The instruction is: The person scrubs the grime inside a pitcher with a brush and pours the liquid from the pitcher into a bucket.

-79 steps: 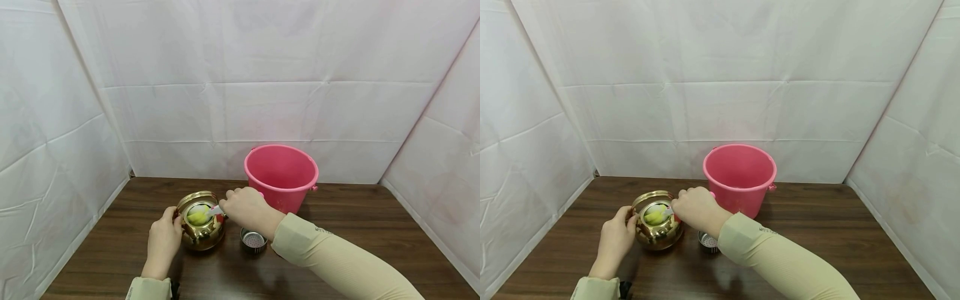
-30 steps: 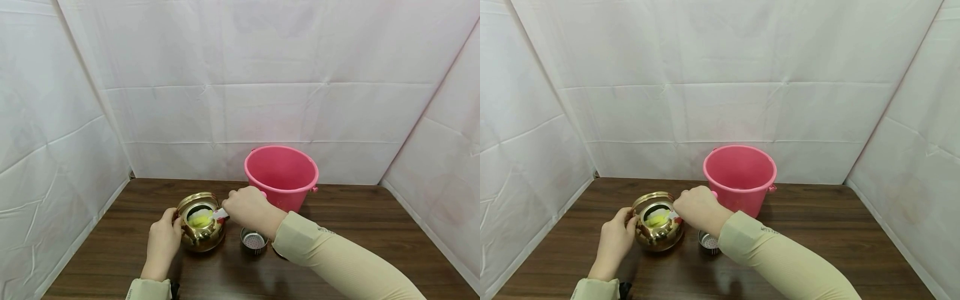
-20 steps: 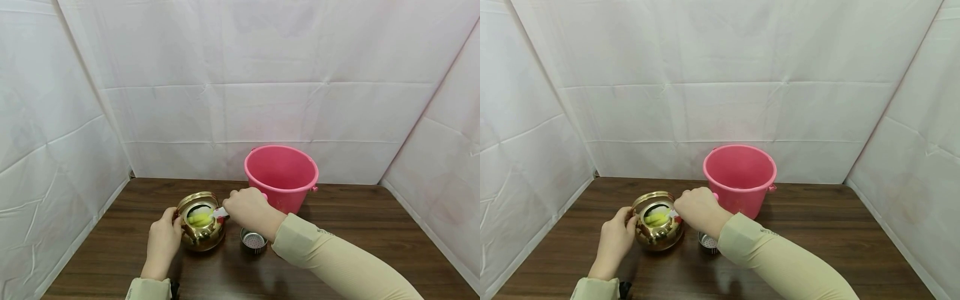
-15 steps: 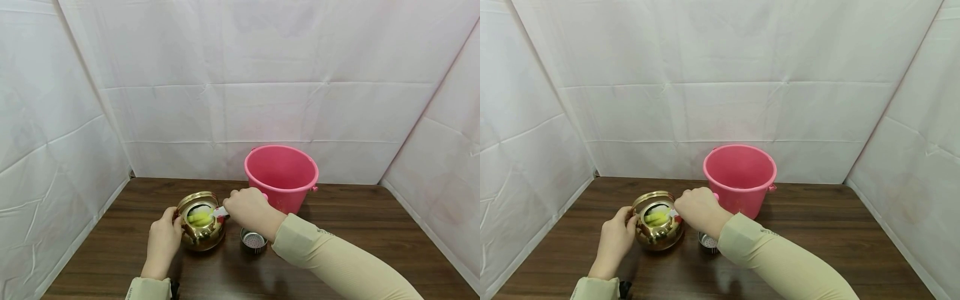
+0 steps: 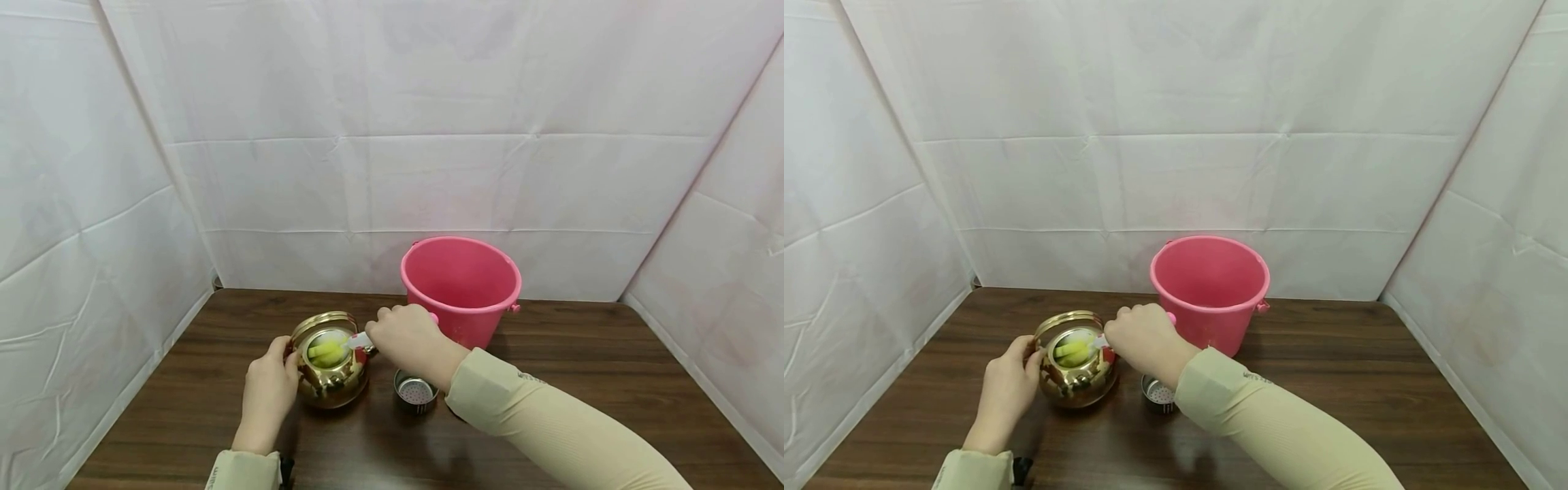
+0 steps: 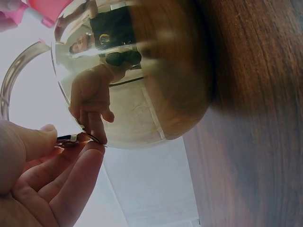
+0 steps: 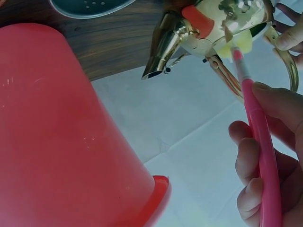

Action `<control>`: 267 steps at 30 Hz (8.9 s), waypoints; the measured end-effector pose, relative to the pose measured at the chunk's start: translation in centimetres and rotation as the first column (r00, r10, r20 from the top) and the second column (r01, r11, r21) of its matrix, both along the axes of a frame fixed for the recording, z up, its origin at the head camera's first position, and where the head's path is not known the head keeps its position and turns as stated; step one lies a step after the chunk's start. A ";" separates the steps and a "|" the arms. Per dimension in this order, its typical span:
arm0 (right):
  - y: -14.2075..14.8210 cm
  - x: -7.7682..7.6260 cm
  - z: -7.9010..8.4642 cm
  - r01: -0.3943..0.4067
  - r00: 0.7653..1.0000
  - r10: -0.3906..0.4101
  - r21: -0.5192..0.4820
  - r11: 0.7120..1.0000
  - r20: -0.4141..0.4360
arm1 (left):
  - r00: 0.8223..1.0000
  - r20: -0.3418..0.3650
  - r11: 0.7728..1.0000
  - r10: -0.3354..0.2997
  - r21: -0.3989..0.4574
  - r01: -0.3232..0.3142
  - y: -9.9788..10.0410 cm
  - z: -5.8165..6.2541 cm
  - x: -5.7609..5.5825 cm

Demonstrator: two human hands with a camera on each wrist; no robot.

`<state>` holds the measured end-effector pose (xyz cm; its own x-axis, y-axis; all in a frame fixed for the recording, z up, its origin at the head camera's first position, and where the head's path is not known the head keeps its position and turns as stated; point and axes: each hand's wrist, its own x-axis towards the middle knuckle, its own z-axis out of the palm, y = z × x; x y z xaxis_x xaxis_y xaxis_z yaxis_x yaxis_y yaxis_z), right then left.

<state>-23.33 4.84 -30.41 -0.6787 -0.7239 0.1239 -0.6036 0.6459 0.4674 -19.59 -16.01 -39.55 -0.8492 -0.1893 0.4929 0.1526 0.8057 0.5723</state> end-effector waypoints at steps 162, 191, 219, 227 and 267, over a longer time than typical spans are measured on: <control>0.5 0.7 0.5 0.009 0.999 -0.009 0.000 1.000 0.050 | 1.000 0.013 1.000 0.020 -0.001 -0.020 0.4 0.0 0.1; -0.1 0.6 -0.4 0.035 0.999 -0.035 -0.049 0.998 0.000 | 1.000 0.008 1.000 0.005 0.002 -0.006 0.6 0.0 0.0; 0.1 1.0 -0.7 -0.120 0.985 0.124 0.035 0.992 -0.119 | 1.000 -0.012 1.000 0.009 0.006 -0.009 0.4 0.0 -0.1; 0.3 1.2 -0.6 -0.136 0.984 0.141 0.047 0.990 -0.106 | 1.000 -0.005 1.000 0.015 0.009 -0.015 0.5 -0.1 0.0; 0.3 0.4 0.2 0.055 0.998 -0.055 0.000 0.998 0.032 | 1.000 0.003 1.000 0.011 0.005 -0.011 0.6 -0.1 0.1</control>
